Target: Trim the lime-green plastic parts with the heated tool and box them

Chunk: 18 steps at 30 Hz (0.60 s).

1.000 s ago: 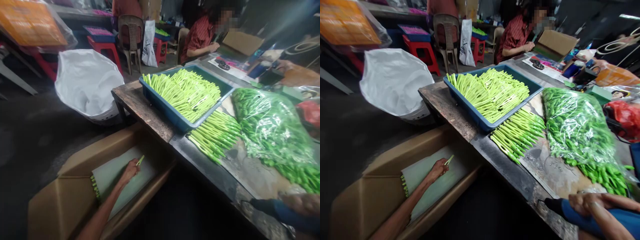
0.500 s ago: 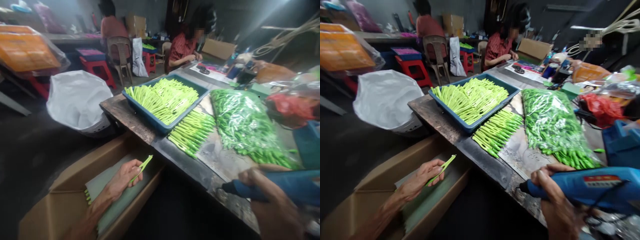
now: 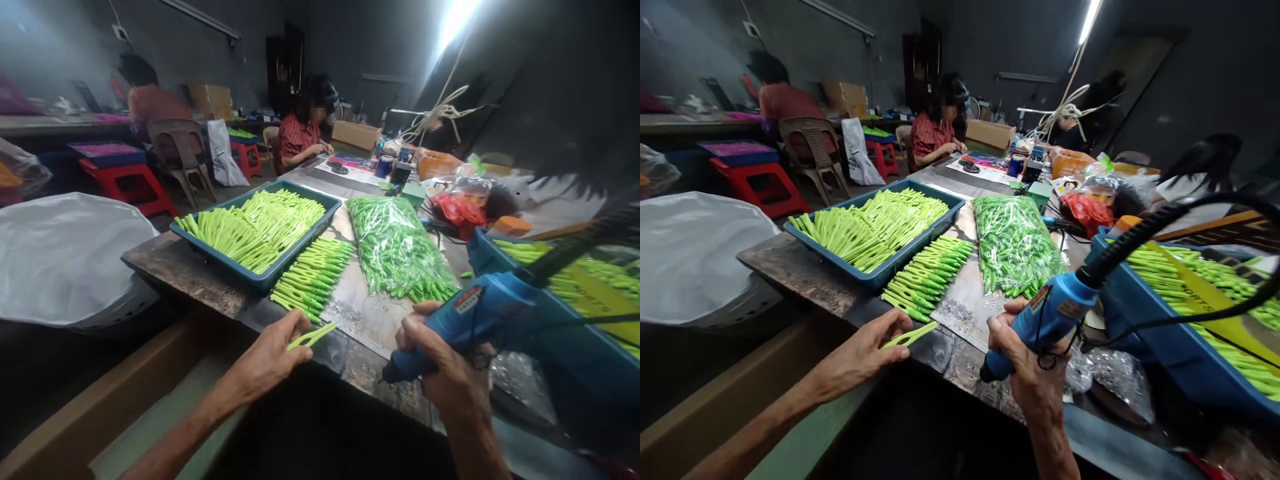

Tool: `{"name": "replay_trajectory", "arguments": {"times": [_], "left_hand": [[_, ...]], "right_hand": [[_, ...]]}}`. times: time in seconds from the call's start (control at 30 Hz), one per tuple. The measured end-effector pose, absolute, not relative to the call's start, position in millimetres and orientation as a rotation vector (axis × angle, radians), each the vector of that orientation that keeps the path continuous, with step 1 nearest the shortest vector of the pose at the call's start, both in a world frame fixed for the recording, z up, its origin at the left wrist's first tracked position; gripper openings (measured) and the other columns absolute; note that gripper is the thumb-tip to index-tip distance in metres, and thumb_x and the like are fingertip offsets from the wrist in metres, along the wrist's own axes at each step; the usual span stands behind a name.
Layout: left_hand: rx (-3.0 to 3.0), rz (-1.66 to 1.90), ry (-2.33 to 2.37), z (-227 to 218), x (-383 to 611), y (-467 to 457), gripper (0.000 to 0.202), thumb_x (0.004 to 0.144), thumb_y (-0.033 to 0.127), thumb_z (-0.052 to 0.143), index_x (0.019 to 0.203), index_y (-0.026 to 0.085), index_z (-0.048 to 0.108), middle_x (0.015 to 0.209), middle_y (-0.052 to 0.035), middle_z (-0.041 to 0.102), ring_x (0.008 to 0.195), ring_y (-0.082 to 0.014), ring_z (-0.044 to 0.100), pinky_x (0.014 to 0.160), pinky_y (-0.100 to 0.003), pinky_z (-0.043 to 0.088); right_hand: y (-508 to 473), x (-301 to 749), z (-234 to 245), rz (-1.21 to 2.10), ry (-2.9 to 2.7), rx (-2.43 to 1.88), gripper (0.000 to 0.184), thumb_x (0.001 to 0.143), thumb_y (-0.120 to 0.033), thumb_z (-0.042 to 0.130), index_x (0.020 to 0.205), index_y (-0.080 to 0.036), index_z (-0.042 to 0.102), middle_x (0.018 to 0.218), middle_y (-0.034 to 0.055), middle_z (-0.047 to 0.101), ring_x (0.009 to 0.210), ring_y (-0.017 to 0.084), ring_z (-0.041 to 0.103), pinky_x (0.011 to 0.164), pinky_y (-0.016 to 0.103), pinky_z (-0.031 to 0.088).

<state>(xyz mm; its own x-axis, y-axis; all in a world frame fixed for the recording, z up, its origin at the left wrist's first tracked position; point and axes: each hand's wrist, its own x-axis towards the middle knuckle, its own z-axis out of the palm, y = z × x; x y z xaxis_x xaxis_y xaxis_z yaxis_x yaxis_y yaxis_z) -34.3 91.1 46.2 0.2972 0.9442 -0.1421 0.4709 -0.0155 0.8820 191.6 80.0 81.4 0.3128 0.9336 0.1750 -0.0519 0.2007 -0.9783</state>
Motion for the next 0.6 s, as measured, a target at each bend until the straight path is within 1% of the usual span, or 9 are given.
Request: {"name": "replay_trajectory", "arguments": {"times": [0.1, 0.23, 0.3, 0.37, 0.43, 0.53, 0.6], "left_hand": [[1.936, 0.550, 1.369, 39, -7, 104, 0.013, 0.077, 0.022, 0.046, 0.090, 0.022, 0.048, 0.074, 0.0014, 0.052, 0.073, -0.0172, 0.049, 0.064, -0.026, 0.035], [2.228, 0.365, 1.497, 26, 37, 116, 0.024, 0.080, 0.015, 0.042, 0.102, 0.018, 0.050, 0.089, -0.0077, 0.059, 0.080, -0.0202, 0.054, 0.071, -0.030, 0.038], [2.266, 0.326, 1.514, 20, 58, 122, 0.029, 0.079, 0.012, 0.042, 0.107, 0.016, 0.050, 0.094, -0.0113, 0.059, 0.079, -0.0219, 0.056, 0.070, -0.032, 0.039], [2.292, 0.300, 1.540, 15, 76, 129, 0.033, 0.075, 0.007, 0.043, 0.106, 0.013, 0.052, 0.095, -0.0146, 0.059, 0.077, -0.0243, 0.057, 0.069, -0.036, 0.040], [2.325, 0.287, 1.554, 9, 90, 135, 0.036, 0.071, 0.003, 0.044, 0.105, 0.011, 0.053, 0.096, -0.0170, 0.058, 0.080, -0.0274, 0.057, 0.072, -0.041, 0.041], [2.383, 0.284, 1.542, 2, 105, 141, 0.033, 0.072, 0.006, 0.048, 0.104, 0.008, 0.054, 0.098, -0.0202, 0.057, 0.092, -0.0328, 0.054, 0.082, -0.050, 0.039], [2.420, 0.276, 1.516, -2, 111, 142, 0.034, 0.076, 0.009, 0.047, 0.109, 0.007, 0.054, 0.102, -0.0217, 0.056, 0.096, -0.0322, 0.052, 0.085, -0.051, 0.038]], "right_hand": [[79, 204, 87, 0.909, -1.071, -1.262, 0.042, 0.063, -0.037, 0.075, 0.092, -0.018, 0.053, 0.054, -0.0011, 0.056, 0.048, 0.016, 0.052, 0.047, 0.028, 0.042], [88, 218, 88, 0.955, -1.187, -1.393, 0.048, 0.063, -0.047, 0.073, 0.094, -0.016, 0.053, 0.050, -0.0008, 0.056, 0.048, 0.015, 0.051, 0.043, 0.025, 0.039], [97, 225, 88, 0.977, -1.244, -1.422, 0.045, 0.064, -0.049, 0.071, 0.088, -0.016, 0.053, 0.050, -0.0011, 0.055, 0.046, 0.014, 0.050, 0.042, 0.023, 0.038], [111, 233, 89, 1.003, -1.308, -1.435, 0.042, 0.066, -0.051, 0.070, 0.080, -0.016, 0.050, 0.050, -0.0012, 0.055, 0.045, 0.013, 0.050, 0.042, 0.023, 0.038], [127, 241, 90, 1.022, -1.376, -1.442, 0.040, 0.067, -0.051, 0.067, 0.075, -0.018, 0.048, 0.050, -0.0011, 0.055, 0.044, 0.013, 0.050, 0.042, 0.023, 0.039], [152, 248, 85, 1.035, -1.437, -1.489, 0.036, 0.067, -0.049, 0.066, 0.068, -0.019, 0.047, 0.049, -0.0003, 0.054, 0.042, 0.014, 0.050, 0.041, 0.025, 0.038], [166, 248, 76, 0.998, -1.485, -1.498, 0.032, 0.067, -0.045, 0.066, 0.061, -0.020, 0.047, 0.045, -0.0004, 0.051, 0.038, 0.013, 0.047, 0.040, 0.025, 0.036]]}}
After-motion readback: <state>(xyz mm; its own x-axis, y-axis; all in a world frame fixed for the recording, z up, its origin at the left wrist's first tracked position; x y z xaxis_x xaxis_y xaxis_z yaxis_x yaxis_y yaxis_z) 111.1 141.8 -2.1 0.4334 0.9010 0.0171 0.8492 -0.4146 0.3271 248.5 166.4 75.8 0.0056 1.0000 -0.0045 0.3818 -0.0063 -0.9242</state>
